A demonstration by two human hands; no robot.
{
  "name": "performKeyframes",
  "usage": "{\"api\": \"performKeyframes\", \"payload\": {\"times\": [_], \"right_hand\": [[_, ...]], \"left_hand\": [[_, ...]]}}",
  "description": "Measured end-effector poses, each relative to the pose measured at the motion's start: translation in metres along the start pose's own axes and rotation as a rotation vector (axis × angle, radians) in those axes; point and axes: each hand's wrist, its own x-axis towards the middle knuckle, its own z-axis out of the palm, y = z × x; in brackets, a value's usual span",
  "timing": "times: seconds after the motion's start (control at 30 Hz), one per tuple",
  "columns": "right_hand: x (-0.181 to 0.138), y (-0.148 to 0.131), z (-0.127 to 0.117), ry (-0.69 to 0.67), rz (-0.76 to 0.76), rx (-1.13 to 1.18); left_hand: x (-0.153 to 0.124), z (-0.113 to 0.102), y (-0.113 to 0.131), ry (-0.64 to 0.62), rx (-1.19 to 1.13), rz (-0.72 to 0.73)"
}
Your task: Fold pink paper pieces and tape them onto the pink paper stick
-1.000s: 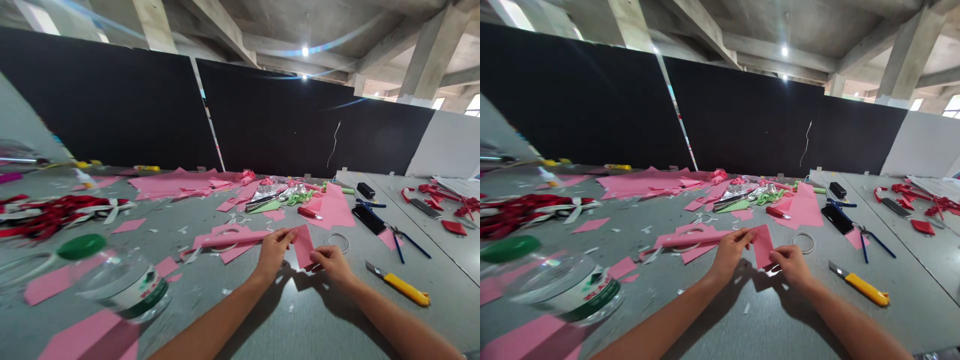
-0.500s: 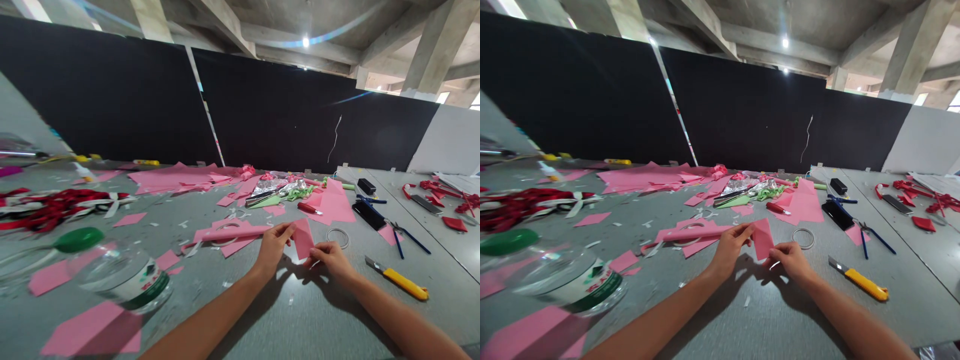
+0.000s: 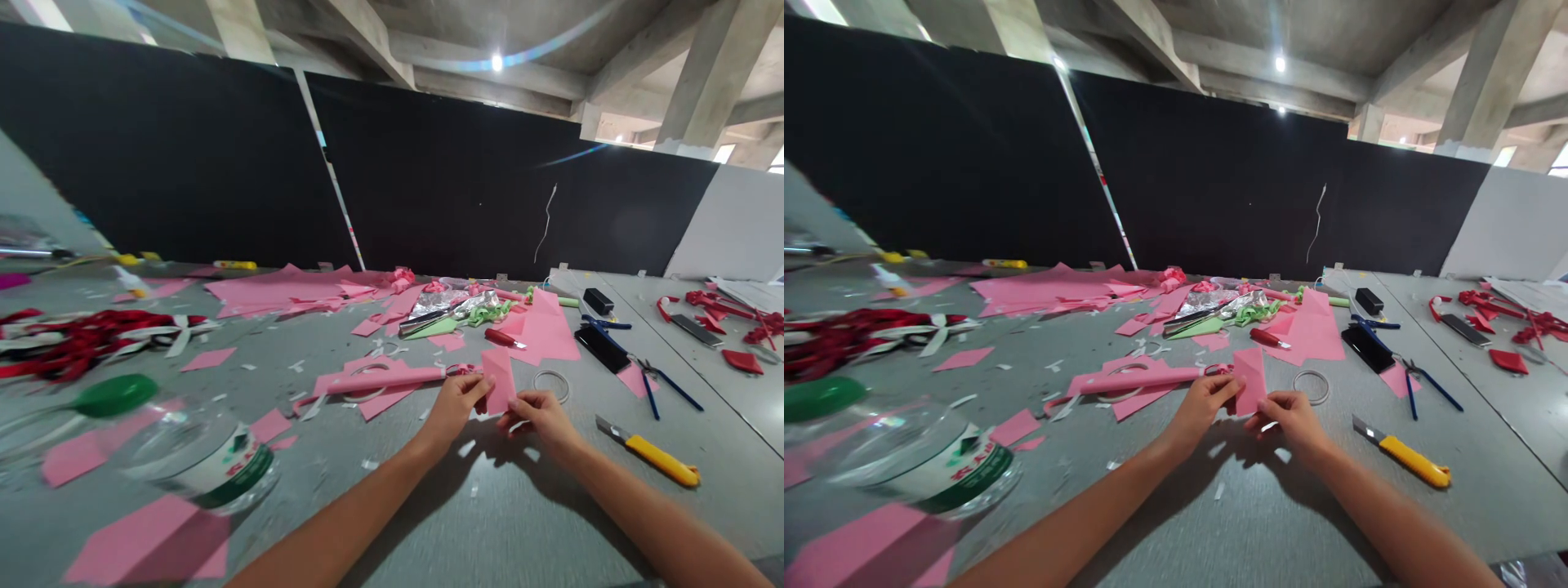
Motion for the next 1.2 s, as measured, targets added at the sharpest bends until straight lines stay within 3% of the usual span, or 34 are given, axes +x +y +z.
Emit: {"api": "performKeyframes", "payload": {"times": [0.47, 0.87, 1.2], "right_hand": [[0.005, 0.005, -0.003, -0.007, 0.004, -0.058], [0.009, 0.004, -0.008, 0.061, -0.158, -0.146], [0.011, 0.007, -0.012, -0.054, -0.164, -0.282]], "left_hand": [[0.000, 0.001, -0.002, -0.002, 0.093, 0.048], [-0.007, 0.007, 0.005, -0.118, 0.121, 0.024], [-0.001, 0.000, 0.000, -0.062, 0.009, 0.007]]}}
